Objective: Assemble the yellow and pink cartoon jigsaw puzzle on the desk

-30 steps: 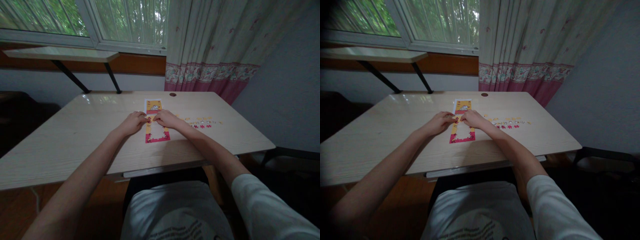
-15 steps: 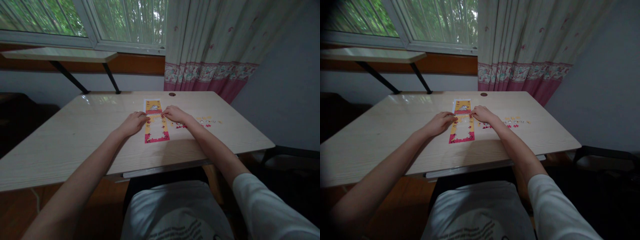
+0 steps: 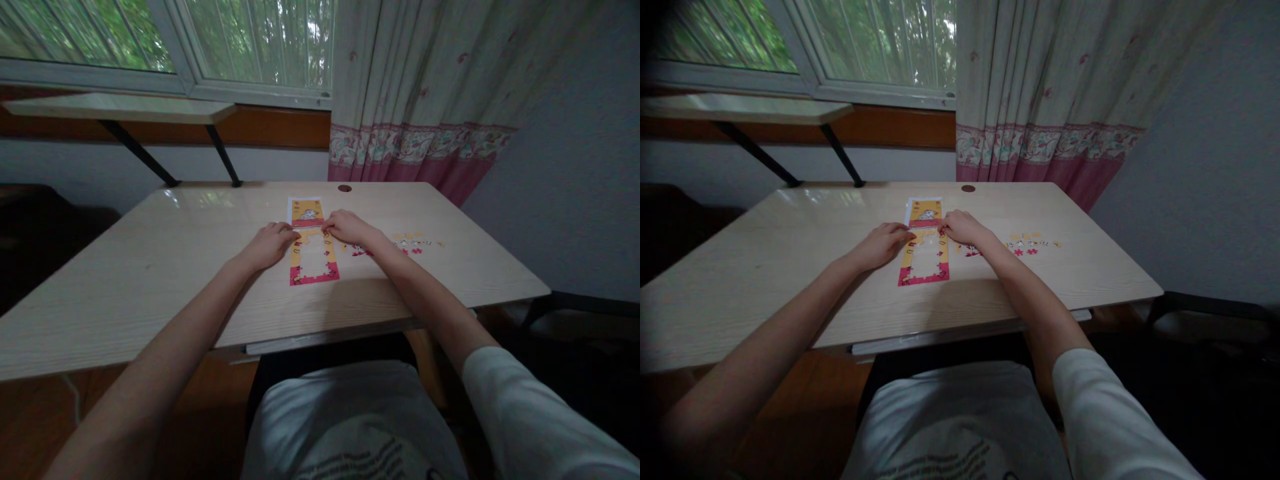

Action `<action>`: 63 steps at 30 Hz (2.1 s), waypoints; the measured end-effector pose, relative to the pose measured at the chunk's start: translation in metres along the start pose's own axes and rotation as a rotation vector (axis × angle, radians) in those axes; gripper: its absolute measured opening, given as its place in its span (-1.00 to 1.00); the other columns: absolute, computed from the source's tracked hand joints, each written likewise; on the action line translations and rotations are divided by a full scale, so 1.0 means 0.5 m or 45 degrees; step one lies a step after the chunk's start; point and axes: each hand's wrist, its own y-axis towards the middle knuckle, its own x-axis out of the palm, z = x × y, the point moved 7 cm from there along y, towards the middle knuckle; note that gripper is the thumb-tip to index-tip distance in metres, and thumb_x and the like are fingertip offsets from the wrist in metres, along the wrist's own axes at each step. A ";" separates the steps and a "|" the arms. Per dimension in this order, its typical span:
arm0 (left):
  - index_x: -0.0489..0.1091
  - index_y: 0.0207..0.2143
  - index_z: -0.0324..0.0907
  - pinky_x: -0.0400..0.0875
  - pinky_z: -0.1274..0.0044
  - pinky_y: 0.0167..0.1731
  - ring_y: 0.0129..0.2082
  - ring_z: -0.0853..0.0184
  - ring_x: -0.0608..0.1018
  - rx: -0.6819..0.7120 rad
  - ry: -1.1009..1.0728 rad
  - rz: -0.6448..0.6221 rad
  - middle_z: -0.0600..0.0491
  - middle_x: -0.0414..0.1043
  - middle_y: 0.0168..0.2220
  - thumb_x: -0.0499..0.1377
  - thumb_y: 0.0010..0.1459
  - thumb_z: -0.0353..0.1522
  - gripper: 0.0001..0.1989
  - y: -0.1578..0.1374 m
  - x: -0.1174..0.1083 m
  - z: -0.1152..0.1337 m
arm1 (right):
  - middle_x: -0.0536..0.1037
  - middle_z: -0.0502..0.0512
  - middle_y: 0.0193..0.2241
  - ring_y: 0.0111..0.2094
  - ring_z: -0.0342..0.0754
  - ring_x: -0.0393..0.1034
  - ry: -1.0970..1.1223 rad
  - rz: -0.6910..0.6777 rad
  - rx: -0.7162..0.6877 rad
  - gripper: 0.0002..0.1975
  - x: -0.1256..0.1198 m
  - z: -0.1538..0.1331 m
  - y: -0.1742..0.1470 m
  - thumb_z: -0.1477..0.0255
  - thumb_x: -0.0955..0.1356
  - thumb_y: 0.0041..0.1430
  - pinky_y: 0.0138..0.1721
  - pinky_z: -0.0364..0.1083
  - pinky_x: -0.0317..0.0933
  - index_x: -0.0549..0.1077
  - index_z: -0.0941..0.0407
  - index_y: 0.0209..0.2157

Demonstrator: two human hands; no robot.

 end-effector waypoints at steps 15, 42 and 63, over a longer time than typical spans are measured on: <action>0.48 0.08 -0.10 0.37 0.18 0.05 0.04 0.07 0.44 -0.040 -0.051 0.072 -0.16 0.38 0.08 -0.04 0.30 -0.41 -0.59 0.001 0.017 -0.033 | 0.52 0.23 -0.01 -0.04 0.06 0.35 0.015 0.017 -0.045 -0.58 0.024 -0.028 0.015 0.50 0.18 0.37 -0.04 -0.03 0.15 0.56 0.05 0.08; 0.54 0.01 -0.09 0.39 0.17 0.05 0.02 0.08 0.46 0.003 -0.119 0.085 -0.13 0.41 0.06 0.00 0.22 -0.45 -0.58 -0.013 -0.016 -0.028 | 0.63 0.21 -0.05 -0.04 -0.03 0.47 0.074 -0.006 0.000 -0.61 0.006 0.017 -0.011 0.61 0.24 0.28 0.03 -0.08 0.24 0.61 0.13 0.00; 0.63 -0.17 -0.14 0.41 0.23 0.01 -0.04 0.12 0.51 0.035 -0.051 0.086 -0.14 0.49 -0.01 0.03 0.18 -0.48 -0.63 -0.016 -0.033 -0.027 | 0.57 0.11 -0.46 -0.48 -0.14 0.31 0.434 -0.032 0.396 -0.73 -0.035 0.216 -0.160 0.43 0.32 0.14 -0.40 -0.14 0.13 0.62 0.24 -0.24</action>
